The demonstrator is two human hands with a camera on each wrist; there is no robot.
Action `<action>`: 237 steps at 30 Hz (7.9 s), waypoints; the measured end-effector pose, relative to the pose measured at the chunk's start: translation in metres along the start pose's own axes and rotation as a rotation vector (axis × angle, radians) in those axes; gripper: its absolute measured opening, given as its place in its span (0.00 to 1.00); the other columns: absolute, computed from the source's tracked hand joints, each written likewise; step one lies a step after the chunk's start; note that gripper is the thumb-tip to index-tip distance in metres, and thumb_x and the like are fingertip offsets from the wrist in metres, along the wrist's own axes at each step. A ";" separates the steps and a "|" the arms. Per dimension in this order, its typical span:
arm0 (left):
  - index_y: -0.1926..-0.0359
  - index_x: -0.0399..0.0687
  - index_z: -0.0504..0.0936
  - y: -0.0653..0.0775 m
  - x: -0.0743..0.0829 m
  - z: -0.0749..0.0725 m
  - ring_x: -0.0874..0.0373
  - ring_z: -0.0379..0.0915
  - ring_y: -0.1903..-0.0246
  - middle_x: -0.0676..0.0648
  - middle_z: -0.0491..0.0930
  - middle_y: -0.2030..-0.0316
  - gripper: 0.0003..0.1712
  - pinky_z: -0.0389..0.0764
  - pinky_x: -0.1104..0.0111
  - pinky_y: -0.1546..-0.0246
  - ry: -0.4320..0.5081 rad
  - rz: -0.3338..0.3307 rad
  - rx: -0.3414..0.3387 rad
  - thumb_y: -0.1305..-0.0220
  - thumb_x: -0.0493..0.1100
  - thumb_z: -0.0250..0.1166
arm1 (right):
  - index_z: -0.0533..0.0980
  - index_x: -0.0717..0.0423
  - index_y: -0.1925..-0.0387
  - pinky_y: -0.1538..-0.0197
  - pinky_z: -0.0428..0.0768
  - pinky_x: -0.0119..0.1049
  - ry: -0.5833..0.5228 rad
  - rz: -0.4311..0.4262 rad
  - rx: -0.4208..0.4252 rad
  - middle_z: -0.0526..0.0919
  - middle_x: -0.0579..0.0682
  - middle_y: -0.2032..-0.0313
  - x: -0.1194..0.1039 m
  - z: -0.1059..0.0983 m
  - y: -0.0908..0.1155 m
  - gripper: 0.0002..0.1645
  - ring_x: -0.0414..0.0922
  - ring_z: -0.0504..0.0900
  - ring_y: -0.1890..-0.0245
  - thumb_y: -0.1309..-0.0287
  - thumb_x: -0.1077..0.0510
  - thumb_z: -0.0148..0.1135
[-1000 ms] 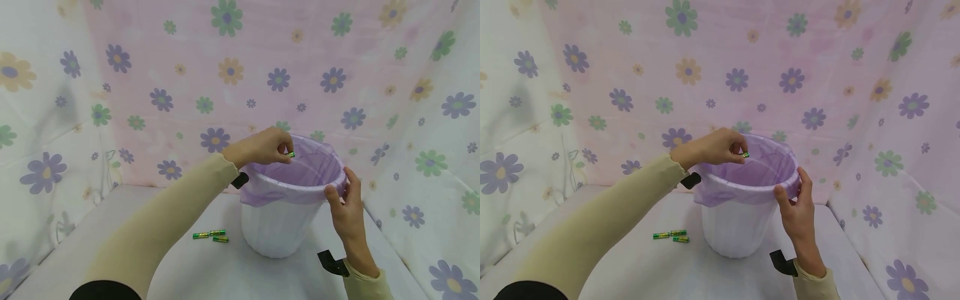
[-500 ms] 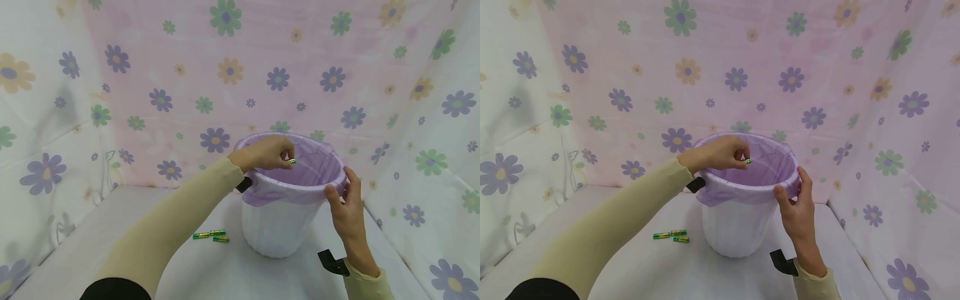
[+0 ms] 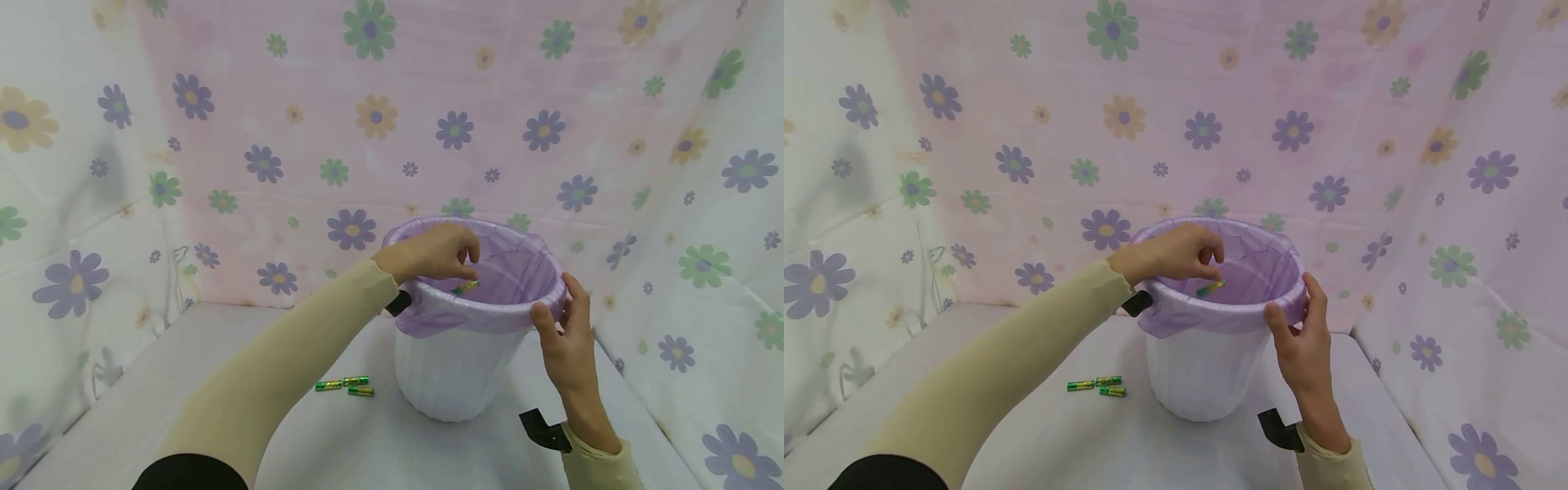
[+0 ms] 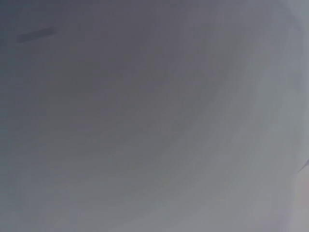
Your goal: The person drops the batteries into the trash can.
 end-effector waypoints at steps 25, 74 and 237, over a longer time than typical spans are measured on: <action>0.65 0.49 0.77 0.022 0.004 -0.017 0.63 0.66 0.73 0.52 0.72 0.74 0.11 0.67 0.75 0.70 -0.008 0.037 0.081 0.46 0.49 0.65 | 0.51 0.34 0.35 0.55 0.69 0.25 -0.008 0.010 0.008 0.66 0.56 0.45 0.000 0.000 0.001 0.36 0.47 0.70 0.50 0.41 0.52 0.53; 0.62 0.50 0.78 0.181 -0.068 0.045 0.63 0.69 0.71 0.60 0.69 0.74 0.12 0.71 0.73 0.69 0.001 -0.055 0.226 0.47 0.46 0.67 | 0.50 0.33 0.35 0.54 0.68 0.26 -0.005 0.002 0.000 0.67 0.54 0.45 -0.001 0.000 0.003 0.36 0.45 0.69 0.51 0.40 0.52 0.53; 0.68 0.52 0.78 0.019 0.002 -0.024 0.62 0.64 0.76 0.51 0.71 0.77 0.07 0.67 0.73 0.73 0.059 -0.018 0.065 0.47 0.46 0.67 | 0.50 0.35 0.34 0.54 0.69 0.25 -0.029 -0.018 -0.001 0.68 0.56 0.45 0.009 0.001 -0.008 0.36 0.46 0.70 0.50 0.41 0.52 0.53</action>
Point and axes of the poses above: each hand's wrist, its own y-axis away from the middle knuckle, its own z-axis out of the palm, x = y × z, the point moved 6 cm from there along -y, towards the middle knuckle
